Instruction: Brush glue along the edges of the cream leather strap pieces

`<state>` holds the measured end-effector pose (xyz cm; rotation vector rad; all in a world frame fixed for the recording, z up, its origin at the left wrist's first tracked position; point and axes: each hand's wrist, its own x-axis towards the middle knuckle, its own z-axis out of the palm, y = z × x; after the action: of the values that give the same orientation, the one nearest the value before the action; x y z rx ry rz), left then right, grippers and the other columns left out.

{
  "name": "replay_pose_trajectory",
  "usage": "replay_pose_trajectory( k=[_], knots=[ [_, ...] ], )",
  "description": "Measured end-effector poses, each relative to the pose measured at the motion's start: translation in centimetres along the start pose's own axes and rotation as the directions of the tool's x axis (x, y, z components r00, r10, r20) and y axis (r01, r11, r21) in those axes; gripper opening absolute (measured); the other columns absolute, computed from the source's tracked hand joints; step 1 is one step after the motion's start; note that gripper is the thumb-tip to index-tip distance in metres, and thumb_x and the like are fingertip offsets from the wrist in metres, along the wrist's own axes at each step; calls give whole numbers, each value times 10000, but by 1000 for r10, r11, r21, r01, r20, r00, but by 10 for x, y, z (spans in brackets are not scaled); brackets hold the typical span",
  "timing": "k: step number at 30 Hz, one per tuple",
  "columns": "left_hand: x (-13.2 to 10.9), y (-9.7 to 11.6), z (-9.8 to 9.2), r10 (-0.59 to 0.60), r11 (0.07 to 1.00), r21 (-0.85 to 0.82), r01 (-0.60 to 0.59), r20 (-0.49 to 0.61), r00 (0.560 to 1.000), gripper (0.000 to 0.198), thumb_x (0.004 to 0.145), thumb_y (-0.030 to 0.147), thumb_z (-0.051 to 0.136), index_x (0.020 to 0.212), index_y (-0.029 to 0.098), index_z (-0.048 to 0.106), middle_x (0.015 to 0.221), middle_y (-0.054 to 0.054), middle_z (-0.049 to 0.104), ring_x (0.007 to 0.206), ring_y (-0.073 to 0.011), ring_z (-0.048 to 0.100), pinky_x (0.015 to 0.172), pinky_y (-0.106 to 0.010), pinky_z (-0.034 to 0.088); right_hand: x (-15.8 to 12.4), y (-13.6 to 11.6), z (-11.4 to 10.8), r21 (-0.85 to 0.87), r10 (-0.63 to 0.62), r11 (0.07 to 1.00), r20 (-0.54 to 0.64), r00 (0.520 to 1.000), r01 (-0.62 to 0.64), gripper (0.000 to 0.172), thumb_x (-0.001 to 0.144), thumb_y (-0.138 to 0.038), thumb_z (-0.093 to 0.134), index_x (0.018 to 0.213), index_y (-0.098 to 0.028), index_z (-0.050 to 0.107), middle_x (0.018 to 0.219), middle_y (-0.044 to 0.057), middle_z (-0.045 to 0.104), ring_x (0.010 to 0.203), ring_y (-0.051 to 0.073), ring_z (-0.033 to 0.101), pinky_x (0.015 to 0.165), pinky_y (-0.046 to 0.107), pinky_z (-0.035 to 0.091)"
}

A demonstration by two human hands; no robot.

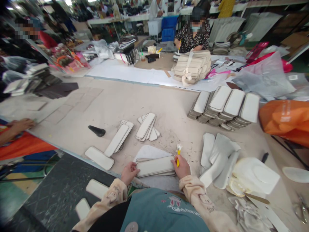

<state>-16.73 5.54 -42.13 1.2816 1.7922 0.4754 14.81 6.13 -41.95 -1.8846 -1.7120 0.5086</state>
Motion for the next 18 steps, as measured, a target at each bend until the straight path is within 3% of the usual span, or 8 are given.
replay_pose_trajectory(
  k=[9,18],
  knots=[
    [1,1,0,5,999,51,-7,32,999,227,660,214,614,864,177,522,592,67,538,536,-114,533,561,-237,392,0,5,5,43,16,999,-9,1000,-16,139,796,-344,521,749,-234,452,688,-18,542,673,180,538,644,285,400],
    [5,2,-3,8,998,66,-12,60,998,273,645,338,611,856,191,519,586,65,547,542,-144,573,575,-267,431,-1,4,7,60,42,998,-118,992,-35,158,771,-345,559,810,-230,457,759,-6,559,719,180,562,681,298,445]
  ],
)
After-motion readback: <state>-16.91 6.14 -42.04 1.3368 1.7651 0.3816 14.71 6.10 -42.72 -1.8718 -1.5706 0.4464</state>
